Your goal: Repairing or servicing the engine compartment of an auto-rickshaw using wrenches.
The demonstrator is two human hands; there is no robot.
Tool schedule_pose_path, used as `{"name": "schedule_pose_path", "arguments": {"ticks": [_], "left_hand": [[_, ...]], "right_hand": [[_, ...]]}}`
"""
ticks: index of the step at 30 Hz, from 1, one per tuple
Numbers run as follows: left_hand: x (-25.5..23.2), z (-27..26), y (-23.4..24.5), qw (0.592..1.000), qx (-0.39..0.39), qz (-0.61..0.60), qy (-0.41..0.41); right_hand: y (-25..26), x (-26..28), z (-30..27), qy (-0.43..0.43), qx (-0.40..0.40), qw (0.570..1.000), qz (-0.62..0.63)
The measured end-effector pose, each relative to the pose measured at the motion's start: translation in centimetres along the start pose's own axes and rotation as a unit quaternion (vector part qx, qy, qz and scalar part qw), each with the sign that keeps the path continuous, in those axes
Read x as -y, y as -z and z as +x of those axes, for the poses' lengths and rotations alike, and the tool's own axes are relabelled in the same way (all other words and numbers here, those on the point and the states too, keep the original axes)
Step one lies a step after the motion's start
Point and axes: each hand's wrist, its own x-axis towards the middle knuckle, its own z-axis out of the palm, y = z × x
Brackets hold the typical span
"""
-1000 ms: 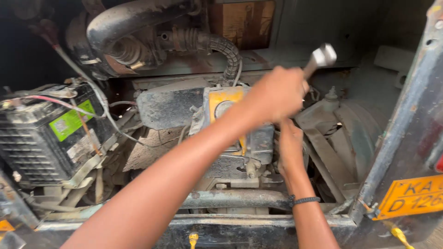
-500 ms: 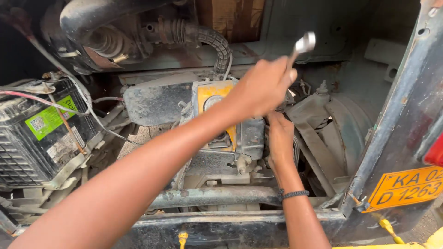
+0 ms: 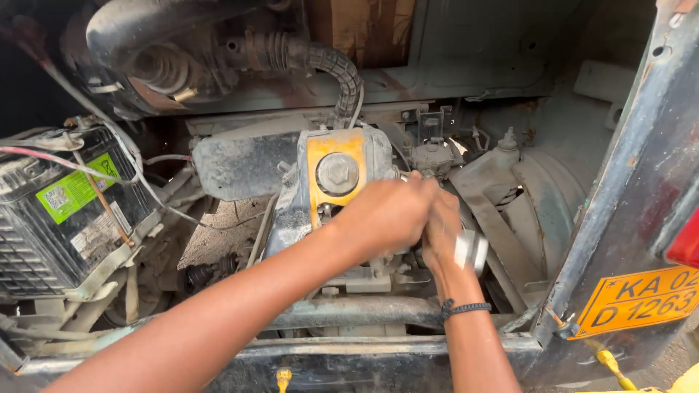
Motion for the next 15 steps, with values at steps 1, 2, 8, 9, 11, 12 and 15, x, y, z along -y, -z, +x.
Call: {"name": "schedule_pose_path", "arguments": {"ticks": [1, 2, 8, 9, 11, 12, 15], "left_hand": [[0.9, -0.3, -0.5, 1.0, -0.001, 0.003, -0.005], [1.8, -0.6, -1.0, 0.992, -0.012, 0.069, -0.107], [0.8, 1.6, 0.8, 0.993, -0.035, 0.017, -0.116], [0.1, 2.4, 1.7, 0.998, -0.035, -0.047, -0.011], [1.4, 5.9, 1.7, 0.997, -0.02, -0.057, 0.048], [2.0, 7.5, 1.5, 0.992, -0.006, -0.065, 0.11], [2.9, 12.4, 2.2, 0.961, 0.069, -0.091, 0.254]], "right_hand": [[-1.6, 1.8, -0.4, 0.005, 0.0, 1.0, 0.002], [-3.2, 3.7, -0.7, -0.015, -0.009, 1.0, -0.01], [-5.3, 5.6, -1.8, -0.038, -0.044, 0.998, 0.008], [-5.9, 6.1, -2.1, -0.048, -0.069, 0.996, -0.024], [-4.5, 3.9, -0.9, -0.009, -0.055, 0.998, -0.038], [-3.6, 2.8, -0.6, 0.028, -0.038, 0.998, -0.053], [-6.2, 6.0, -1.6, -0.059, -0.102, 0.987, -0.105]]}}
